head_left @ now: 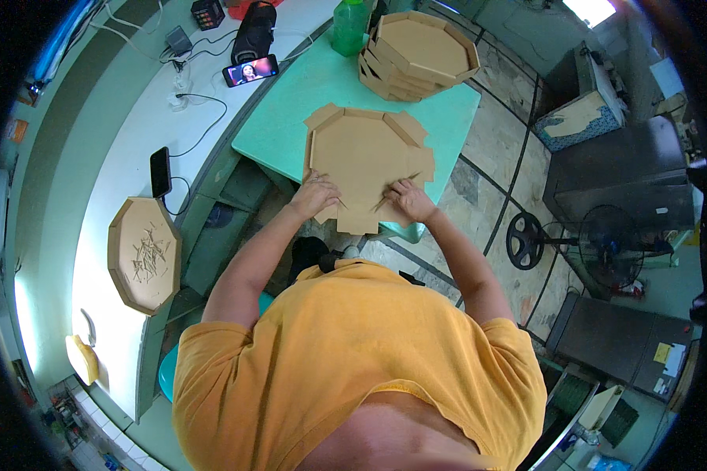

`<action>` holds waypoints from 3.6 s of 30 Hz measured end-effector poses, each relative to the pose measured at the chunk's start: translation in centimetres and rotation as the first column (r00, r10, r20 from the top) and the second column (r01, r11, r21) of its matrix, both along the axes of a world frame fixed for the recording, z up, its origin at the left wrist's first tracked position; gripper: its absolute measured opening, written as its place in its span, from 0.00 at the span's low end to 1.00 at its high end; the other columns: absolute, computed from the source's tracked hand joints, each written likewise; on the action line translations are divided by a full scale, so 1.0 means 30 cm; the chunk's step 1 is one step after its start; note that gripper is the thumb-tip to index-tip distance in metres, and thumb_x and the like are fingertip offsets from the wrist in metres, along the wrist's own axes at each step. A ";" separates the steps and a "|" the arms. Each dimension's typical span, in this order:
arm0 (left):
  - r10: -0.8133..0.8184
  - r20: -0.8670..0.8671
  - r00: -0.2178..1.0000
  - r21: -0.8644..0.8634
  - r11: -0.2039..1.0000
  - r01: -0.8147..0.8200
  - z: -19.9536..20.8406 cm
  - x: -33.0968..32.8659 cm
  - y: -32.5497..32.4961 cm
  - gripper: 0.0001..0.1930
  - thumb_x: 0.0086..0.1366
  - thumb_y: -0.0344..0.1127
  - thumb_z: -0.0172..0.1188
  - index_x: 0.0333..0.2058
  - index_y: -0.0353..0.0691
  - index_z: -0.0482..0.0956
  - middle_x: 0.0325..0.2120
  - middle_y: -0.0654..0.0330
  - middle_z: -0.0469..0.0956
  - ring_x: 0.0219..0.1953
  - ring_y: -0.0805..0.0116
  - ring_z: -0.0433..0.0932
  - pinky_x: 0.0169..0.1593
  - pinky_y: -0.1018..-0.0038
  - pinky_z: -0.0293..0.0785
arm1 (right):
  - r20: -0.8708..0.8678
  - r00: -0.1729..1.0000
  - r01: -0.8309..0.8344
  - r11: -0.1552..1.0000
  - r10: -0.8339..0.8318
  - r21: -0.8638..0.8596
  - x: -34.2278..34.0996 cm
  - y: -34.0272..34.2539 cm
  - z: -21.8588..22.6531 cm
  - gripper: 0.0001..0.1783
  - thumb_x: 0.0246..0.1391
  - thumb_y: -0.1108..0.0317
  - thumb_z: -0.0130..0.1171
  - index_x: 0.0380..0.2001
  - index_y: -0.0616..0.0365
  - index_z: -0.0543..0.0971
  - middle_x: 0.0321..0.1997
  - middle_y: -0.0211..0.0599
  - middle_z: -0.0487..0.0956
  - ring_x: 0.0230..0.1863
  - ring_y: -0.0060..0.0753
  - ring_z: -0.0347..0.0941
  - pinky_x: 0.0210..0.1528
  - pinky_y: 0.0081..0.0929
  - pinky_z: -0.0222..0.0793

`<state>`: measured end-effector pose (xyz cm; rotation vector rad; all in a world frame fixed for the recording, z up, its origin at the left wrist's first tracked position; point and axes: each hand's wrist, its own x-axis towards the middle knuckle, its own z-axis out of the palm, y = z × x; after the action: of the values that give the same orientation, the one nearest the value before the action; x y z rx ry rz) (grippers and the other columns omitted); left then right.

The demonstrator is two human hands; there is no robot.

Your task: The person assembles flat cardboard pizza boxes by folding the side flaps and tucking them into slots to form a box shape. The person repeats this process for multiple boxes, stacking the finished ones on the table.

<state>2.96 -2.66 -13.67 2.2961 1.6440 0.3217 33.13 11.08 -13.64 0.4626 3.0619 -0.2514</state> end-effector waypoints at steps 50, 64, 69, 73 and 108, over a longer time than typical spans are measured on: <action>0.208 -0.085 0.974 0.169 0.967 -0.192 -0.054 0.131 -0.014 0.12 0.56 0.50 0.61 0.35 0.53 0.82 0.35 0.69 0.77 0.51 0.65 0.70 0.66 0.34 0.38 | -0.303 0.952 0.063 0.998 -0.054 0.019 -0.142 -0.140 0.005 0.11 0.48 0.63 0.62 0.32 0.57 0.77 0.35 0.39 0.72 0.40 0.43 0.69 0.47 0.38 0.66; 0.784 0.534 -0.316 -0.833 0.425 -0.353 0.020 0.175 -0.115 0.16 0.64 0.44 0.60 0.42 0.37 0.75 0.38 0.54 0.77 0.33 0.59 0.80 0.37 0.61 0.79 | -0.321 0.947 0.038 0.985 0.018 0.168 -0.341 -0.227 0.134 0.19 0.39 0.64 0.63 0.38 0.54 0.78 0.38 0.33 0.75 0.45 0.38 0.70 0.47 0.37 0.63; 0.572 0.520 -0.634 -0.852 0.403 -0.335 -0.032 0.066 -0.093 0.14 0.64 0.33 0.55 0.47 0.35 0.71 0.40 0.51 0.77 0.36 0.57 0.81 0.36 0.62 0.80 | -0.472 0.879 0.164 0.973 -0.068 0.165 -0.371 -0.277 0.314 0.31 0.51 0.55 0.60 0.56 0.57 0.72 0.55 0.42 0.71 0.59 0.47 0.64 0.64 0.47 0.53; 0.698 0.611 -0.374 -0.759 0.381 -0.527 -0.015 -0.050 -0.140 0.16 0.64 0.31 0.54 0.49 0.33 0.71 0.41 0.54 0.77 0.40 0.60 0.80 0.40 0.63 0.80 | -0.713 0.591 0.468 0.880 -0.378 -0.079 -0.244 -0.168 0.458 0.37 0.51 0.54 0.64 0.60 0.61 0.67 0.60 0.54 0.69 0.63 0.55 0.61 0.65 0.49 0.54; 0.565 0.366 -0.739 -0.843 0.538 -0.006 0.067 -0.225 -0.165 0.06 0.67 0.32 0.51 0.37 0.35 0.71 0.23 0.60 0.69 0.18 0.69 0.62 0.21 0.75 0.62 | 0.471 0.067 -0.228 -0.473 -0.880 -0.851 -0.209 -0.199 -0.174 0.04 0.46 0.73 0.50 0.27 0.61 0.72 0.22 0.34 0.69 0.24 0.31 0.65 0.27 0.37 0.64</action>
<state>-3.78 -7.60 -11.65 -0.2772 1.0148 1.5236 26.85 5.11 -18.85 2.1949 0.6950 -3.0927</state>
